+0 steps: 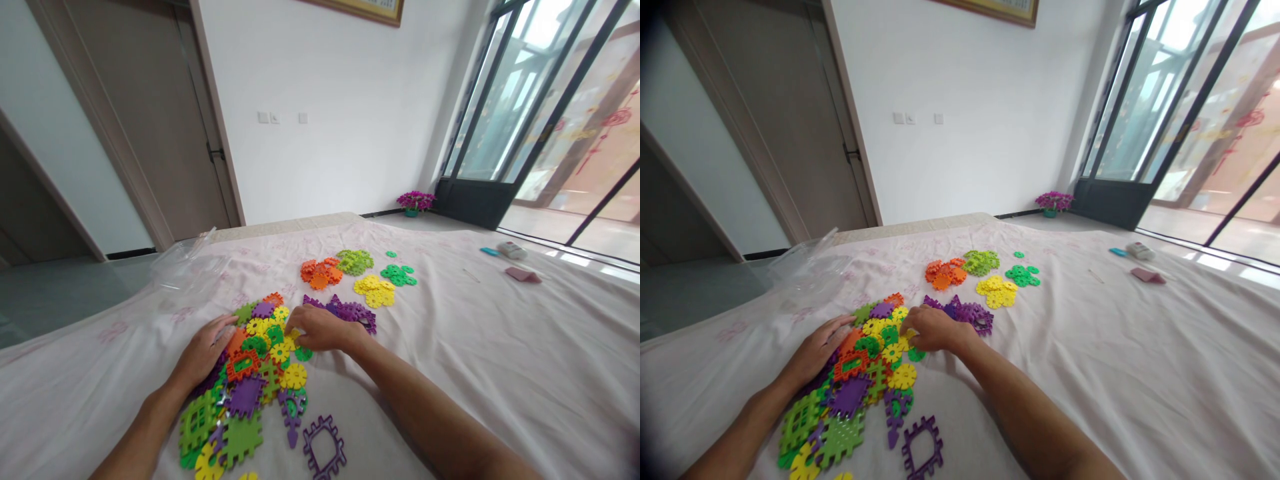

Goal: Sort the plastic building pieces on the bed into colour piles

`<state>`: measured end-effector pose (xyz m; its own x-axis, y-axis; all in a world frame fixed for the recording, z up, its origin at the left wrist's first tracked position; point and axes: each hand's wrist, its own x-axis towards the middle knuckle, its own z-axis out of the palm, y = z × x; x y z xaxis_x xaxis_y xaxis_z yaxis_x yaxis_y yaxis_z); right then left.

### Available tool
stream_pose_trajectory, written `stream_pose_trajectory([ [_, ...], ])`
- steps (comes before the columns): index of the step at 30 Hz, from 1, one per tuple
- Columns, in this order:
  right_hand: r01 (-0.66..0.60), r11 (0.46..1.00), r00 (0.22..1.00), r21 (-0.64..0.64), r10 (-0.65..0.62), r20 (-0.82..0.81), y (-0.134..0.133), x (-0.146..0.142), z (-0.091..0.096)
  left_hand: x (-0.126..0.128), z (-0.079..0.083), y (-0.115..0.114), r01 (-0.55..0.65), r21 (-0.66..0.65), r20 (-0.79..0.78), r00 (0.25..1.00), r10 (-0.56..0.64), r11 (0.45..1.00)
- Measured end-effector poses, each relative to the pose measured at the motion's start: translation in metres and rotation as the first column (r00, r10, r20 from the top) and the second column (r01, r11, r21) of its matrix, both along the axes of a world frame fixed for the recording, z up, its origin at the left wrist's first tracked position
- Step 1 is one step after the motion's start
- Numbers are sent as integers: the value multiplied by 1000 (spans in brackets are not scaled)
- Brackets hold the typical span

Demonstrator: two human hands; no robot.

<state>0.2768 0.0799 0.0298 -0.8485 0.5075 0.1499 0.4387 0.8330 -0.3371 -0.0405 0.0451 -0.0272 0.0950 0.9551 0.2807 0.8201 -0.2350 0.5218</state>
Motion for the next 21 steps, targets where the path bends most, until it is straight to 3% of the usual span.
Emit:
stream_pose_trajectory([
  [21,-25,1000,999,-7,25,-36,10,2,-8,2,3,-3,2,-21,5,1000,-2,1000],
])
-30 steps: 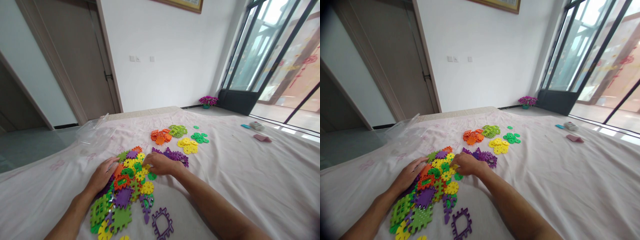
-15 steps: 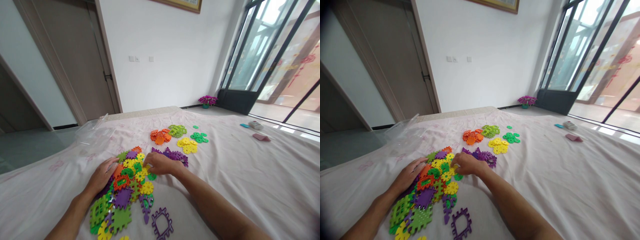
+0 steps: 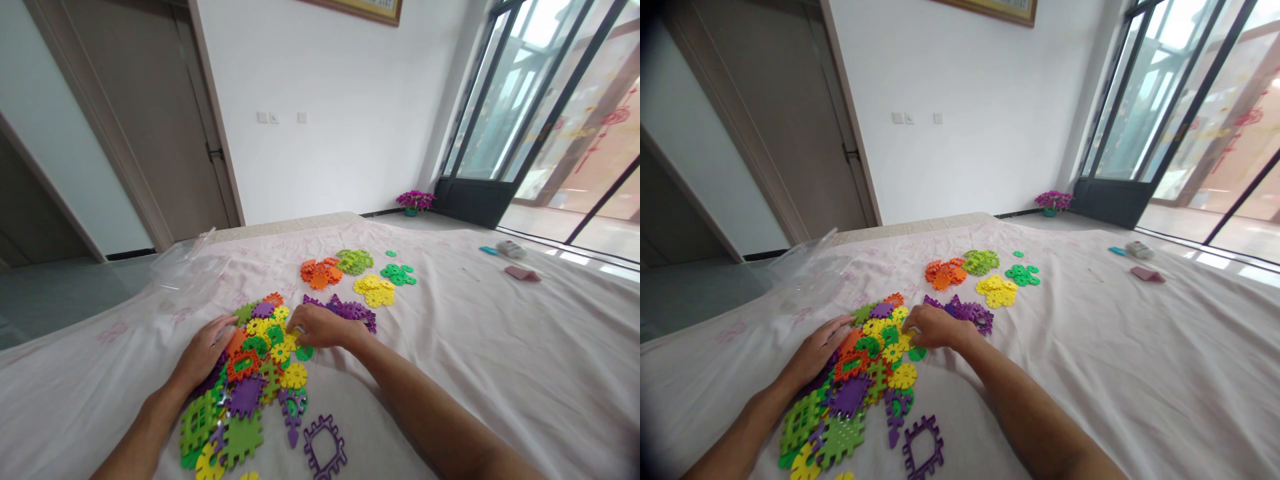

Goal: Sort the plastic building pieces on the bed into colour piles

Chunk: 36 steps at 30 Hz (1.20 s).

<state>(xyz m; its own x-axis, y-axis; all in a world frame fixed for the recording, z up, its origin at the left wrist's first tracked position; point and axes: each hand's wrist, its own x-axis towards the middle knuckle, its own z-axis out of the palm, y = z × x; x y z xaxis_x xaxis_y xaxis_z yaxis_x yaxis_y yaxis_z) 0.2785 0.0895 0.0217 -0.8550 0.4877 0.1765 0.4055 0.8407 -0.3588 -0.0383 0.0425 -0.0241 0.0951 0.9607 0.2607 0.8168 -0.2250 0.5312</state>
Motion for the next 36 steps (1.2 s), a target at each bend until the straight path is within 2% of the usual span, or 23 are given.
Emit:
stream_pose_trajectory([
  [6,1,1000,1000,4,-1,-12,1,0,-2,-1,-1,2,-10,40,-10,1000,10,999],
  [36,48,998,999,-28,-48,-8,-5,-2,6,-1,-2,2,12,8,17,1000,-13,1000],
])
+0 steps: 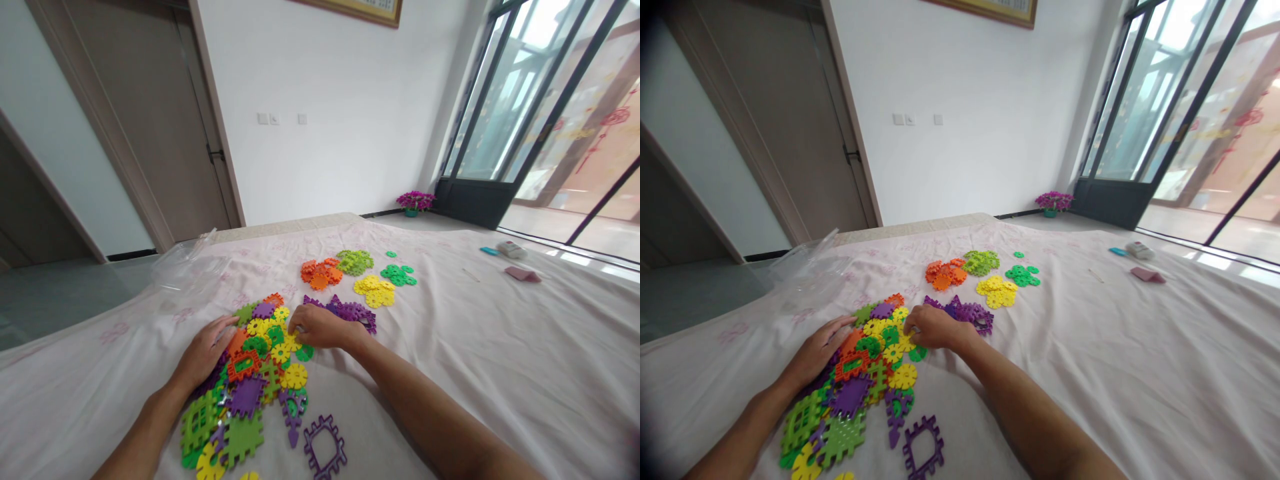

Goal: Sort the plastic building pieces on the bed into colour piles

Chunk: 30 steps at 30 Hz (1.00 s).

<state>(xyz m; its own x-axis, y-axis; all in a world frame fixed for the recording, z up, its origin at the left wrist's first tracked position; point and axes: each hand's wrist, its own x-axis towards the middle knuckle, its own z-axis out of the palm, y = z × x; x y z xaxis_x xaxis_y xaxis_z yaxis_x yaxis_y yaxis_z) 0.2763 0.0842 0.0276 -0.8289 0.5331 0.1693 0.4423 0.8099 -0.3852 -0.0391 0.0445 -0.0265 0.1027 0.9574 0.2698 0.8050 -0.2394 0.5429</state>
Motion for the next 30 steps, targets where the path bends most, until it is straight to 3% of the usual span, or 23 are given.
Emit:
stream_pose_trajectory([
  [30,-11,1000,1000,15,11,-10,1,-1,-3,-1,0,0,-16,14,-21,1000,17,1000],
])
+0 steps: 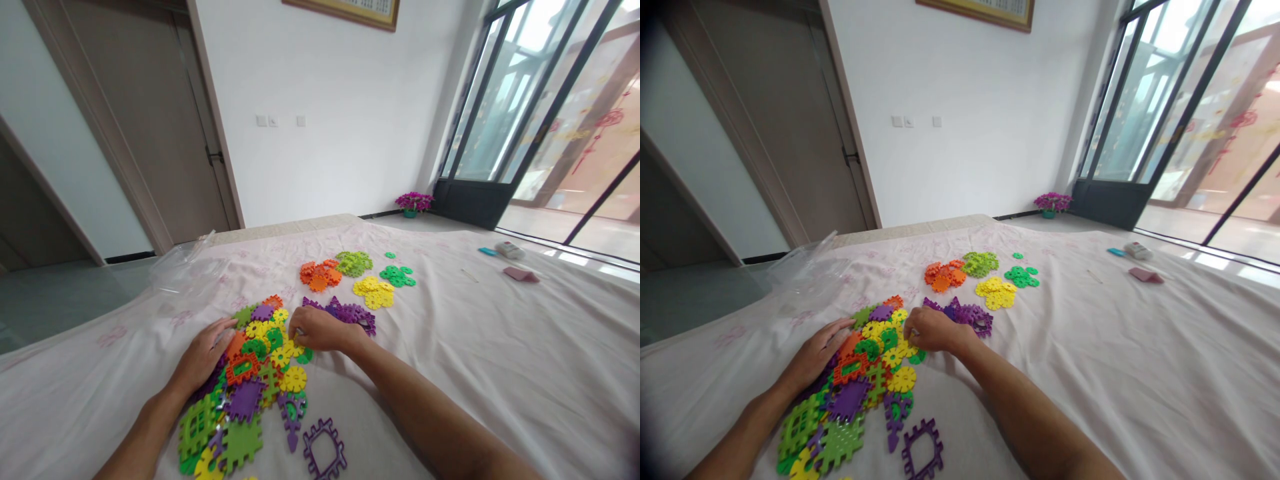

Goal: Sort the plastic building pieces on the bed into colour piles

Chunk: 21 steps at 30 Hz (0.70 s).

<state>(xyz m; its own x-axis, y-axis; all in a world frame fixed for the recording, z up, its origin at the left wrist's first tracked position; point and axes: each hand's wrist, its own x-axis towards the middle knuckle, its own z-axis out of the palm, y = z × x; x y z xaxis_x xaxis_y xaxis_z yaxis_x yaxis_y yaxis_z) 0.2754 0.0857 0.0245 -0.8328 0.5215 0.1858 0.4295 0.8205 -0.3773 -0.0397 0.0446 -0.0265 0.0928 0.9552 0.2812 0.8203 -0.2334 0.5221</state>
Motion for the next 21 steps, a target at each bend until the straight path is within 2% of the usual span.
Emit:
stream_pose_trajectory([
  [21,15,1000,1000,5,-15,-3,-3,-1,2,3,4,-2,-1,4,1,1000,1,1000],
])
